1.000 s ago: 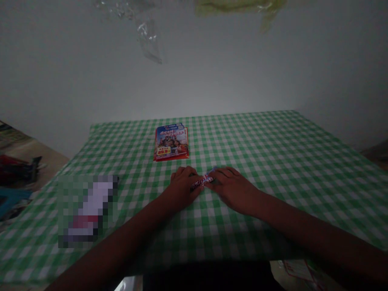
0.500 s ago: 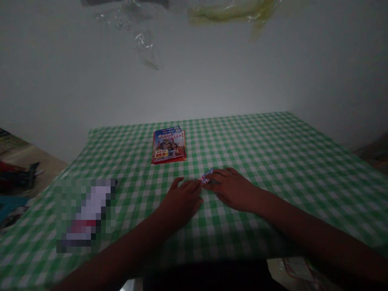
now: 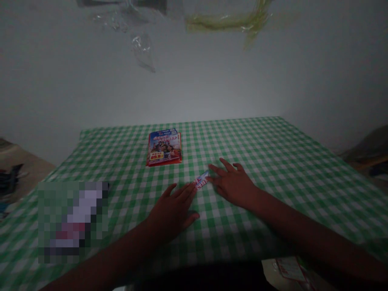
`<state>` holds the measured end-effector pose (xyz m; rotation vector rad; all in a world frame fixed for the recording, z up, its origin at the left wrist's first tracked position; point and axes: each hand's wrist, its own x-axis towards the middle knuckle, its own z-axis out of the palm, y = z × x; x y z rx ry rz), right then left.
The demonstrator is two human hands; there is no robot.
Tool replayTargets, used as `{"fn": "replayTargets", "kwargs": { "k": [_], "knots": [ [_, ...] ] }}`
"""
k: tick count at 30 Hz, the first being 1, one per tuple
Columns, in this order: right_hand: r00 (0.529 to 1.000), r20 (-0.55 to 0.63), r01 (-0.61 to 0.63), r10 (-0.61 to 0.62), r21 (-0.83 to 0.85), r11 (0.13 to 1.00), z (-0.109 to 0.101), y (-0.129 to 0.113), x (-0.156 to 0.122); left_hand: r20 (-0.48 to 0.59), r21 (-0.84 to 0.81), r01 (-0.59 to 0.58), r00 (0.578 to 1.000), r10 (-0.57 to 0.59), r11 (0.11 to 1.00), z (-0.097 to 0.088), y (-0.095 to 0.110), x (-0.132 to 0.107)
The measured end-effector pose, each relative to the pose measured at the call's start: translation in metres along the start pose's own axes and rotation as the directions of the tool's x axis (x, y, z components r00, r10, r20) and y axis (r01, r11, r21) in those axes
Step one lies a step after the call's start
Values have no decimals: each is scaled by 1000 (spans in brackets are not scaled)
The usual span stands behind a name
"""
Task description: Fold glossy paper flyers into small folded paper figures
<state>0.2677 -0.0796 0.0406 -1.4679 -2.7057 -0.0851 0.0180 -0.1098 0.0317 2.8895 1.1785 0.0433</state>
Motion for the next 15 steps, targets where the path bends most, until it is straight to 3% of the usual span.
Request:
{"fn": "replayTargets", "kwargs": {
  "k": [9, 12, 15],
  "knots": [
    [985, 10, -172, 172, 4, 985, 11, 17, 19, 17, -39, 3, 1000, -2, 999, -1, -2, 1],
    [984, -55, -164, 169, 88, 983, 9, 10, 23, 5, -53, 10, 1000, -9, 999, -1, -1, 1],
    [988, -131, -55, 75, 155, 986, 8, -7, 19, -25, -61, 28, 999, -29, 998, -1, 5, 7]
  ]
}}
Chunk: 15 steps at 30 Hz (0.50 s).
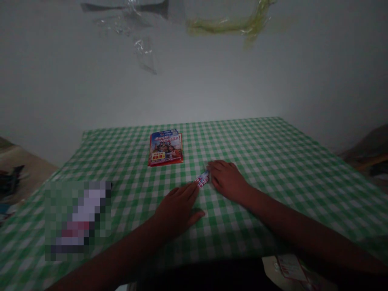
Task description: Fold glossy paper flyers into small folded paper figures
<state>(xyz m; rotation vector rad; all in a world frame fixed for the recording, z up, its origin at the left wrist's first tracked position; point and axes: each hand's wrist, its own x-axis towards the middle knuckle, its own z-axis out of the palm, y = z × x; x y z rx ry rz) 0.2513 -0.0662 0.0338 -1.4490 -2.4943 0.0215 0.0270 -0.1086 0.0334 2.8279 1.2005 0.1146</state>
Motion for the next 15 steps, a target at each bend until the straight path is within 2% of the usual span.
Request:
{"fn": "replayTargets", "kwargs": {
  "k": [3, 7, 11, 15],
  "knots": [
    [989, 22, 146, -147, 62, 987, 6, -15, -8, -27, 3, 50, 998, -50, 999, 1, 8, 13],
    [979, 100, 170, -175, 54, 984, 17, -18, -14, -39, -7, 42, 998, -43, 999, 6, 6, 22],
    [972, 129, 194, -198, 42, 980, 18, -9, -15, -14, -2, -41, 999, 41, 999, 9, -9, 10],
    [969, 140, 203, -205, 31, 979, 14, -7, -17, 19, 41, -54, 998, 53, 998, 6, -21, -3]
  ]
}}
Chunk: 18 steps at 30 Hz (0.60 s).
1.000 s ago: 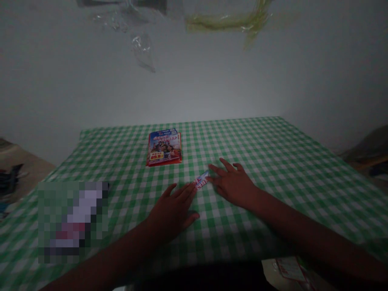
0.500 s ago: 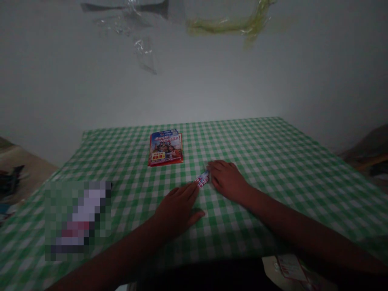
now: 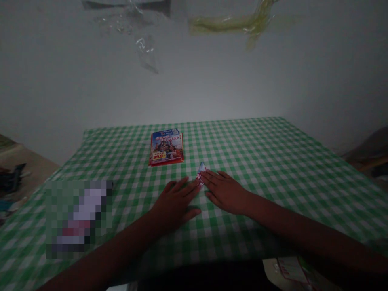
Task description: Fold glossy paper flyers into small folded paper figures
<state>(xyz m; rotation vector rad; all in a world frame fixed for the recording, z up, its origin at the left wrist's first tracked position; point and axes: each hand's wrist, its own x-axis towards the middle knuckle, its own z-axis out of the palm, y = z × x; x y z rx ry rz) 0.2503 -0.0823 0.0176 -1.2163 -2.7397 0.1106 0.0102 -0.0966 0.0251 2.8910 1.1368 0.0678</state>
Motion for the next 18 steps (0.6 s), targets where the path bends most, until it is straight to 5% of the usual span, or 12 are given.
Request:
{"fn": "replayTargets", "kwargs": {
  "k": [18],
  "knots": [
    [1000, -14, 21, -20, 7, 1000, -1, 4, 1, -31, -49, 201, 979, -203, 978, -12, -7, -39]
  ]
}}
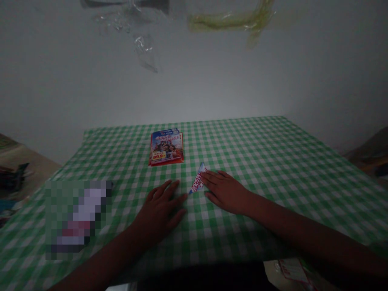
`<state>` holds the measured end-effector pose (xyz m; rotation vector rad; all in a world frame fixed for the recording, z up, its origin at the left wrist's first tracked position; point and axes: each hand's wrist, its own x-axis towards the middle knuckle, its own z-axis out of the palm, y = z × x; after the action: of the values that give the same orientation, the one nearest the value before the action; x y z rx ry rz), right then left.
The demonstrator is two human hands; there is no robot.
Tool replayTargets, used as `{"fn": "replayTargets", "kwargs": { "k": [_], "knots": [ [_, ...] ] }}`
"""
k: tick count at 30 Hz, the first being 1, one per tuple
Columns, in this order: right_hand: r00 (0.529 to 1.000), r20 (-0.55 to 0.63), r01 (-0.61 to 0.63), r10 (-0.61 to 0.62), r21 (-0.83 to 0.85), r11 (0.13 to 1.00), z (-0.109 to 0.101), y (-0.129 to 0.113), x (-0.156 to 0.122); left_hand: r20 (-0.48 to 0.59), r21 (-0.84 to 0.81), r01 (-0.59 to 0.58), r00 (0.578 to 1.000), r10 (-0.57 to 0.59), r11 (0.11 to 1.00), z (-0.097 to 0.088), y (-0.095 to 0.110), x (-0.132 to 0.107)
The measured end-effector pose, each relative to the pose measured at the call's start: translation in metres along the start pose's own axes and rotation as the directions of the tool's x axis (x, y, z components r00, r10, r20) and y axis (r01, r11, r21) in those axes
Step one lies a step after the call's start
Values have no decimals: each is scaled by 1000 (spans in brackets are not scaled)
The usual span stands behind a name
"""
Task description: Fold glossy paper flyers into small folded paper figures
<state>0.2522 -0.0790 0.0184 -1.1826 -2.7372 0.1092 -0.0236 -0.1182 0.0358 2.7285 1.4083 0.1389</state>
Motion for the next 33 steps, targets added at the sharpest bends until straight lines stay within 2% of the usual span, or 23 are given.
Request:
{"fn": "replayTargets", "kwargs": {
  "k": [3, 6, 10, 14, 17, 21, 25, 29, 33],
  "knots": [
    [1000, 4, 14, -14, 7, 1000, -4, -1, 2, -11, -19, 21, 1000, -21, 1000, -6, 1, 1],
    [999, -20, 34, -34, -3, 999, -7, -4, 4, -85, -54, 6, 996, -11, 999, -8, 8, 14],
    [999, -45, 14, -14, 0, 1000, -11, -8, 5, -160, -118, -107, 983, 87, 987, 0, 19, 43],
    [999, -30, 18, -17, 15, 1000, -16, -7, 3, -92, -35, -161, 983, 157, 986, 9, 28, 61],
    [1000, 0, -3, 3, 20, 1000, -19, -2, -1, -61, 68, -121, 990, 125, 990, 11, 34, 58],
    [996, 49, -76, 75, 31, 997, -21, 11, -6, -24, 122, -114, 993, 118, 986, 13, 37, 49],
    [995, 101, -18, 8, 100, 995, -23, 30, -4, -9, 136, -127, 992, 129, 982, 15, 36, 45],
    [998, 61, -28, 19, 151, 988, -21, 44, 1, -6, 121, -138, 990, 140, 983, 12, 35, 47],
    [998, 28, -52, 49, 133, 990, -15, 48, 3, -58, 105, -143, 987, 150, 984, 6, 35, 51]
  ]
}}
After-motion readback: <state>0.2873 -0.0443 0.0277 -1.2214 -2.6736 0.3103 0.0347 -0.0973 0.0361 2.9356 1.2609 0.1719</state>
